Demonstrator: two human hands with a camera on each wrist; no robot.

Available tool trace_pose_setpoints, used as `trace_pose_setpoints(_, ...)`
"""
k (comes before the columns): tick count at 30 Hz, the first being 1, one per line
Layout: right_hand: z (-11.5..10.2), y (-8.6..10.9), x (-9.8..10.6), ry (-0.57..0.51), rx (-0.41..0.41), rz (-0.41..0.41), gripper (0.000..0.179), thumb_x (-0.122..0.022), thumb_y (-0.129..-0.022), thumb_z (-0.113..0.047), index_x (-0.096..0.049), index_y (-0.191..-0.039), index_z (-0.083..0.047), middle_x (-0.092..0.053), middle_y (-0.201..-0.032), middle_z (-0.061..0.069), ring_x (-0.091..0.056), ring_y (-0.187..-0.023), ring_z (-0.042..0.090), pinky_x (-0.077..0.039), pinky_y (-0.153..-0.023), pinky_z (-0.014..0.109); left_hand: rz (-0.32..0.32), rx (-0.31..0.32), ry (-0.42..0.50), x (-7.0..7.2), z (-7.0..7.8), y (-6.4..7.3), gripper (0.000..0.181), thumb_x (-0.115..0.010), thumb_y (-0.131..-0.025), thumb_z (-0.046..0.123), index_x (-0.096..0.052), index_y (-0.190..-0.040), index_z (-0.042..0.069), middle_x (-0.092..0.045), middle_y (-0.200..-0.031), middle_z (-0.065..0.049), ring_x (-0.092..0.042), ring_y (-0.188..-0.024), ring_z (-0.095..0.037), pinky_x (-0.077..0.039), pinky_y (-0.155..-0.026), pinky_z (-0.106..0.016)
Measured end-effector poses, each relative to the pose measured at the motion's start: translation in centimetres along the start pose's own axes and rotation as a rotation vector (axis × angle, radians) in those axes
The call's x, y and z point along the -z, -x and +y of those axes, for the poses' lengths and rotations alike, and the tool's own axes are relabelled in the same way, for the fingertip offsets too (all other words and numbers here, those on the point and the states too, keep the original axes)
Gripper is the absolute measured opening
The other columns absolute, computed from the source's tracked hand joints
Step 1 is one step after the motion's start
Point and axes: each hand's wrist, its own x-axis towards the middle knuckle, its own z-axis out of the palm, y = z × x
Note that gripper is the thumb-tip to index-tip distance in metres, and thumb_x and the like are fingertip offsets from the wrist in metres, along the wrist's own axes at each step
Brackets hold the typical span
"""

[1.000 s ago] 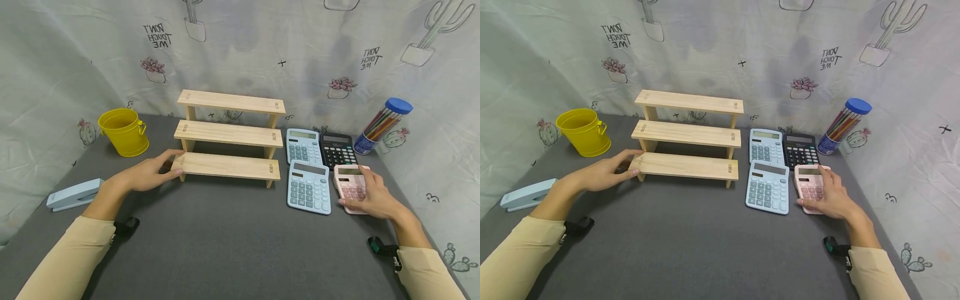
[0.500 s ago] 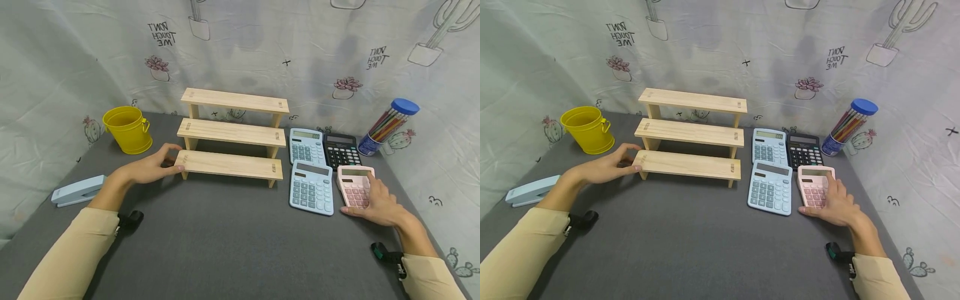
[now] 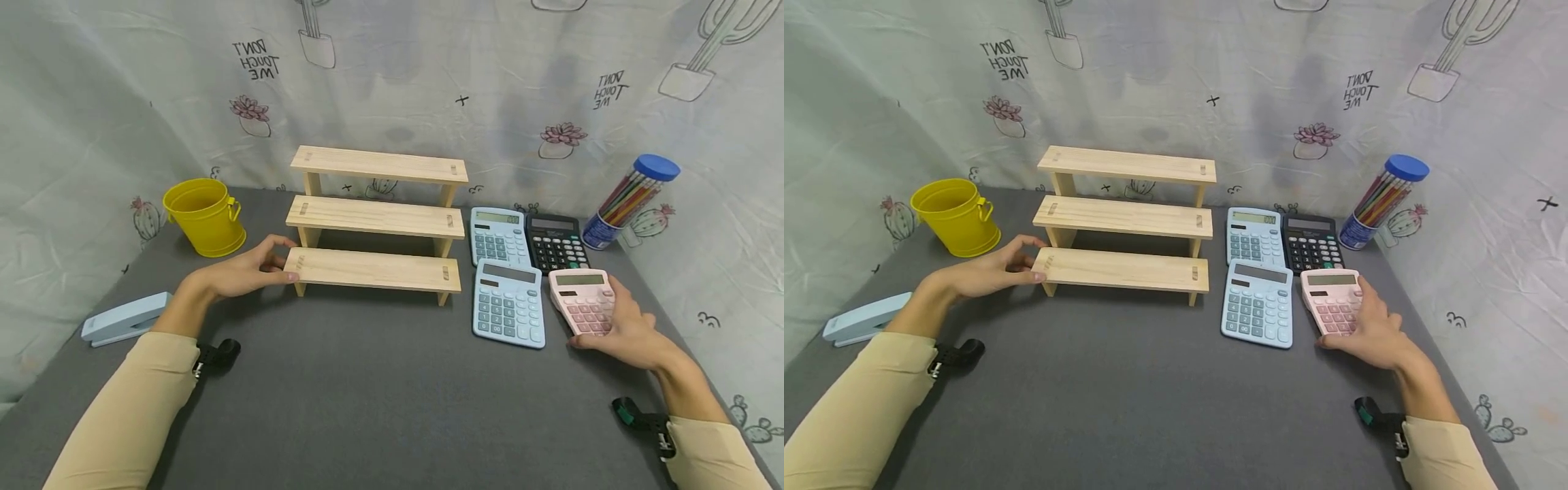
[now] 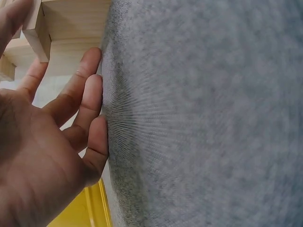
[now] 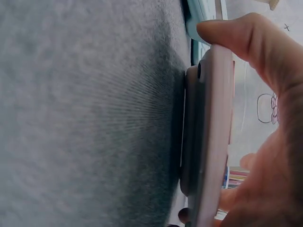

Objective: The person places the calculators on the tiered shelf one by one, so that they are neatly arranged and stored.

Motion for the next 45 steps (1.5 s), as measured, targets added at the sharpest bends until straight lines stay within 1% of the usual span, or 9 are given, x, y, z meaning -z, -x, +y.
trace_pose_setpoints(6, 0.1, 0.2, -0.4, -0.067, 0.001, 0.05, 0.136, -0.087, -0.078, -0.04, 0.013, -0.159, 0.003, -0.004, -0.159, 0.044, -0.022, -0.122, 0.066, -0.018, -0.091, 0.071, -0.002, 0.009, 0.024, 0.2, 0.1, -0.1, 0.072, -0.068, -0.1, 0.04, -0.021, -0.151, 0.02, -0.051, -0.145, -0.023, -0.054, -0.129, -0.034, -0.041, -0.101, -0.044)
trace_pose_setpoints(13, -1.1, 0.4, -0.4, -0.087, 0.024, 0.152, 0.137, -0.091, -0.073, -0.034, 0.008, -0.161, -0.001, -0.011, -0.158, 0.042, -0.025, -0.114, 0.061, -0.021, -0.085, 0.066, -0.001, 0.018, 0.05, 0.4, 0.0, 0.0, 0.072, -0.07, -0.099, 0.039, -0.024, -0.151, 0.022, -0.051, -0.146, -0.022, -0.051, -0.132, -0.035, -0.041, -0.101, -0.045)
trace_pose_setpoints(17, -2.2, 0.8, 0.1, -0.103, 0.024, 0.161, 0.138, -0.091, -0.073, -0.035, 0.01, -0.163, -0.007, -0.013, -0.16, 0.038, -0.024, -0.114, 0.059, -0.024, -0.082, 0.06, -0.006, 0.025, 0.052, 0.2, -0.5, 0.4, 0.072, -0.07, -0.098, 0.039, -0.023, -0.15, 0.023, -0.051, -0.145, -0.021, -0.051, -0.133, -0.035, -0.041, -0.1, -0.045)
trace_pose_setpoints(24, -4.6, 0.9, 0.9, -0.117, 0.08, 0.212, 0.139, -0.092, -0.07, -0.03, 0.01, -0.164, -0.012, -0.013, -0.164, 0.035, -0.022, -0.121, 0.061, -0.023, -0.087, 0.069, 0.01, 0.003, 0.054, 0.0, -1.2, 0.5, 0.069, -0.07, -0.099, 0.039, -0.024, -0.148, 0.023, -0.051, -0.146, -0.022, -0.05, -0.134, -0.036, -0.041, -0.103, -0.047)
trace_pose_setpoints(29, -6.2, 1.2, 1.5, -0.123, 0.112, 0.248, 0.141, -0.094, -0.067, -0.028, 0.007, -0.164, -0.015, -0.017, -0.163, 0.032, -0.022, -0.121, 0.058, -0.023, -0.087, 0.066, -0.005, -0.019, 0.043, 0.1, -1.0, -0.2, 0.069, -0.069, -0.1, 0.038, -0.023, -0.149, 0.021, -0.051, -0.145, -0.023, -0.05, -0.133, -0.037, -0.043, -0.101, -0.045)
trace_pose_setpoints(35, -8.4, 0.8, 2.9, -0.15, 0.144, 0.244, 0.14, -0.092, -0.07, -0.026, 0.011, -0.164, -0.022, -0.01, -0.168, 0.027, -0.019, -0.124, 0.055, -0.023, -0.089, 0.069, 0.002, -0.009, 0.026, 0.4, -0.2, -0.5, 0.07, -0.068, -0.1, 0.04, -0.022, -0.149, 0.022, -0.05, -0.146, -0.022, -0.049, -0.134, -0.037, -0.039, -0.105, -0.049)
trace_pose_setpoints(39, -9.7, 0.3, 3.7, -0.172, 0.162, 0.251, 0.139, -0.093, -0.07, -0.025, 0.01, -0.164, -0.029, -0.013, -0.168, 0.021, -0.02, -0.122, 0.05, -0.025, -0.088, 0.064, 0.002, -0.009, 0.028, 0.4, 0.0, -0.5, 0.071, -0.067, -0.1, 0.039, -0.02, -0.15, 0.021, -0.05, -0.146, -0.023, -0.049, -0.134, -0.036, -0.037, -0.107, -0.051)
trace_pose_setpoints(43, -10.8, 0.0, 3.9, -0.189, 0.177, 0.263, 0.139, -0.094, -0.069, -0.024, 0.008, -0.162, -0.037, -0.02, -0.164, 0.02, -0.021, -0.122, 0.046, -0.026, -0.088, 0.059, 0.001, 0.001, 0.032, 0.2, -0.3, -0.3, 0.071, -0.067, -0.1, 0.038, -0.021, -0.151, 0.021, -0.051, -0.145, -0.022, -0.05, -0.133, -0.036, -0.038, -0.105, -0.05)
trace_pose_setpoints(45, -11.1, -0.3, 4.0, -0.2, 0.195, 0.275, 0.139, -0.095, -0.068, -0.021, 0.005, -0.163, -0.037, -0.022, -0.162, 0.021, -0.023, -0.123, 0.046, -0.027, -0.089, 0.056, 0.0, 0.009, 0.036, 0.1, -0.4, -0.2, 0.071, -0.067, -0.1, 0.038, -0.021, -0.151, 0.021, -0.051, -0.145, -0.022, -0.05, -0.133, -0.036, -0.038, -0.105, -0.049)
